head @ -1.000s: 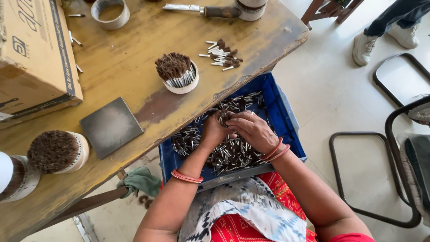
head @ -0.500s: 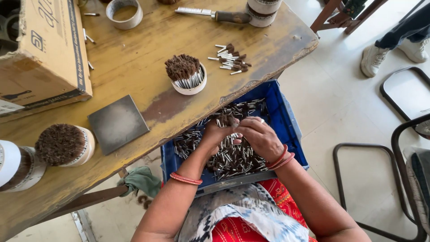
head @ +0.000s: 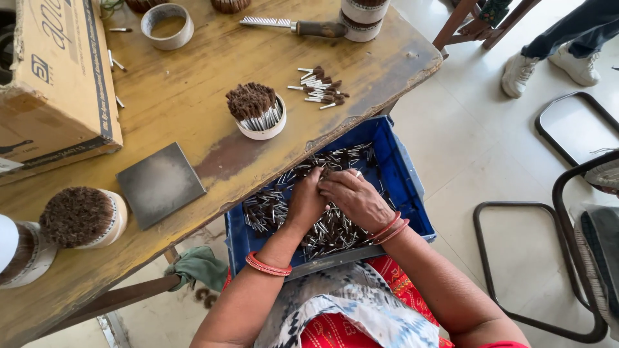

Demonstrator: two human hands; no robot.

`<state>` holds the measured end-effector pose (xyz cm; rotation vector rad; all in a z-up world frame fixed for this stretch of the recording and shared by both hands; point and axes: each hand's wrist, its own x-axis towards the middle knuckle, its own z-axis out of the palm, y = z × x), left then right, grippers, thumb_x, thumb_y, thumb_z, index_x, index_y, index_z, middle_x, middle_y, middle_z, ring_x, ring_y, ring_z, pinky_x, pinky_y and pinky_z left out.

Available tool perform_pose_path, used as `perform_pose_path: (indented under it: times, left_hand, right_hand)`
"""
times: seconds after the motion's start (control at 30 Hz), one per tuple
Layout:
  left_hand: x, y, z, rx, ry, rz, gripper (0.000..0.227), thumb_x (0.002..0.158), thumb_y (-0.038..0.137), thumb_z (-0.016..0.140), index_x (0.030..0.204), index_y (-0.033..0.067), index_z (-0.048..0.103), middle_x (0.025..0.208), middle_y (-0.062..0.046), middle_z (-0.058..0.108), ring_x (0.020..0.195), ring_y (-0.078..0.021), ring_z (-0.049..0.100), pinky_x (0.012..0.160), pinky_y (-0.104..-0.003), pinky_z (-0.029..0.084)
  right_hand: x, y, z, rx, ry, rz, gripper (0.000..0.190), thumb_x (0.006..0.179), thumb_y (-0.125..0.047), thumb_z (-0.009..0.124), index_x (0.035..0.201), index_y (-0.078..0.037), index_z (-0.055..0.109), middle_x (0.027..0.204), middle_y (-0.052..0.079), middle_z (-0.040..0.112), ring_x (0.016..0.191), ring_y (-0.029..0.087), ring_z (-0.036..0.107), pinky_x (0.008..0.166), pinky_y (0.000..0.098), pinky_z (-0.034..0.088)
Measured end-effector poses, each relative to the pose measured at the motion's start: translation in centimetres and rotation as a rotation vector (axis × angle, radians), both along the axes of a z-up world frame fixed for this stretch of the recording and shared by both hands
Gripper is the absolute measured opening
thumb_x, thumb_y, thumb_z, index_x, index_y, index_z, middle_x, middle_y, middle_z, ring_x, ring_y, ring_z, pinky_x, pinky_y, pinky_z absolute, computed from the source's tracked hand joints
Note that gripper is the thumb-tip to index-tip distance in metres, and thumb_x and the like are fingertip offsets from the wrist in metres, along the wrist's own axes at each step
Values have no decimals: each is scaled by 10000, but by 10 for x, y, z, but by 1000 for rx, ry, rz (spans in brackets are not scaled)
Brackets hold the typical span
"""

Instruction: The person sits at a workbench and assembles brushes, picking bristle tufts and metal ferrules from a blue bin and pressing the tufts into the ferrules by hand. Finished brush heads are placed in a holder on the bench while loose brush parts remain in the bin.

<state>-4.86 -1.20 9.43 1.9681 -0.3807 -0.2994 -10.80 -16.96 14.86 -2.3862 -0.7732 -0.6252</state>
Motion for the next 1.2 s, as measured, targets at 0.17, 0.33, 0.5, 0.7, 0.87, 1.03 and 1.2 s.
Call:
perform_pose_path:
  times: [0.17, 0.33, 0.5, 0.7, 0.87, 1.03, 1.2]
  left_hand:
    - [14, -1, -42, -228, 251, 141, 280, 873, 140, 767, 1120, 25, 702, 950, -99, 775, 800, -230, 751, 645, -375, 624]
    - [13, 3, -22, -728, 577, 10, 276, 876, 159, 797, 1112, 52, 700, 996, -67, 746, 859, -186, 720, 724, -351, 616]
    - [16, 4, -44, -980, 753, -44, 302, 900, 135, 804, 1156, 47, 670, 1059, -58, 712, 943, -171, 688, 784, -324, 585]
    - [6, 5, -33, -658, 802, -162, 427, 772, 45, 772, 1181, 57, 651, 1091, -68, 704, 1000, -203, 689, 764, -349, 584]
    - [10, 5, -53, -495, 581, -120, 536, 753, -11, 759, 1262, 71, 610, 1141, -59, 701, 1037, -174, 688, 772, -314, 605]
    - [9, -5, -39, -429, 475, -83, 485, 782, -9, 719, 1248, 51, 599, 1122, -67, 706, 955, -173, 717, 658, -327, 654]
    - [4, -13, -8, -330, 386, -38, 492, 784, -37, 724, 1245, 58, 580, 1041, -72, 725, 864, -180, 730, 617, -334, 664]
  right_hand:
    - [-3, 0, 0, -42, 43, 61, 361, 857, -99, 748, 1211, -54, 694, 1191, 104, 661, 1076, 284, 654, 927, 395, 538]
    - [-2, -7, -7, 55, 29, -202, 249, 871, -140, 798, 1107, -120, 721, 1123, 40, 691, 1019, 231, 666, 877, 374, 531]
    - [-5, 3, 15, 23, 41, -178, 277, 871, -195, 822, 1113, -130, 702, 1143, 36, 687, 1079, 237, 650, 949, 399, 505]
    - [-2, 4, 10, 50, 168, 9, 809, 780, -342, 831, 1453, -46, 494, 1439, 220, 488, 1348, 408, 477, 1132, 484, 394]
    - [-3, 4, 12, 39, 335, 113, 722, 874, -340, 780, 1466, -49, 486, 1447, 206, 531, 1352, 382, 517, 1135, 459, 423]
    - [2, -7, -8, 165, 325, 0, 427, 964, -259, 717, 1342, -90, 611, 1283, 157, 647, 1200, 335, 629, 1018, 427, 509]
    - [6, -16, -31, 290, 321, -173, 216, 964, -197, 697, 1169, -135, 725, 1133, 96, 717, 1052, 278, 708, 899, 386, 579]
